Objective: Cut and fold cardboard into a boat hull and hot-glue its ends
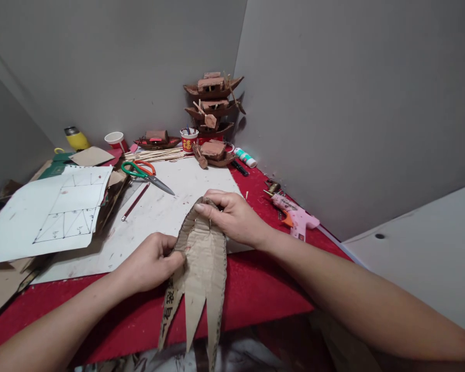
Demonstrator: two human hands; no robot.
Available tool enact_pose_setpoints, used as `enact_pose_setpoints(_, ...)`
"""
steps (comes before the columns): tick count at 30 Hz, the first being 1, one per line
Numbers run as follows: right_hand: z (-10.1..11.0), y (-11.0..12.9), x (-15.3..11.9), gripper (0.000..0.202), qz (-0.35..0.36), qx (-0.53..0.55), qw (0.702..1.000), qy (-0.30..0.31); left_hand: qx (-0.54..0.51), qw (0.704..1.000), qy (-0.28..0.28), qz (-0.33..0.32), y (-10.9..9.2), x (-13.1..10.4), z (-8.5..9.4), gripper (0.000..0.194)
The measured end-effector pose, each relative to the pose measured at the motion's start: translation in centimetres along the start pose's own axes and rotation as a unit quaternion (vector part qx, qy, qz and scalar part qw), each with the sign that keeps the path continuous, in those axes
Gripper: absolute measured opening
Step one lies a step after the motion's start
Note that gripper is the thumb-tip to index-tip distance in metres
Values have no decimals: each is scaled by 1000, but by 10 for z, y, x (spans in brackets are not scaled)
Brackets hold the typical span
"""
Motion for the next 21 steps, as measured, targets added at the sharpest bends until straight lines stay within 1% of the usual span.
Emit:
enact_pose_setpoints(3,1,1,0,27,-2,12,1000,2,-21,1000,6,8,-2,0,0,21)
enact_pose_setpoints(6,-1,3,-2,25,-4,21,1000,7,-27,999,-18,-1,-5,1,-1,21)
enact_pose_setpoints(10,-4,8,-4,27,18,13,1000,11,-57,998,-40,-6,-4,4,-2,21)
enact_pose_setpoints(13,-5,10,-5,27,26,8,1000,12,-74,996,-39,-1,-1,4,-3,21)
enact_pose_setpoints(18,-6,10,-6,26,32,5,999,17,-107,994,-17,10,1,4,-5,19)
enact_pose_setpoints(21,-9,10,-7,26,42,8,999,19,-109,994,-28,18,1,5,-7,16)
Point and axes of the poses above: each hand's wrist, its own x-axis towards the middle knuckle, its own z-axis out of the back of the hand, y = z × x, the point moved 4 cm from there along x, towards the middle knuckle, and after that the axes turned 8 degrees about -z, right-handed, at the moved point
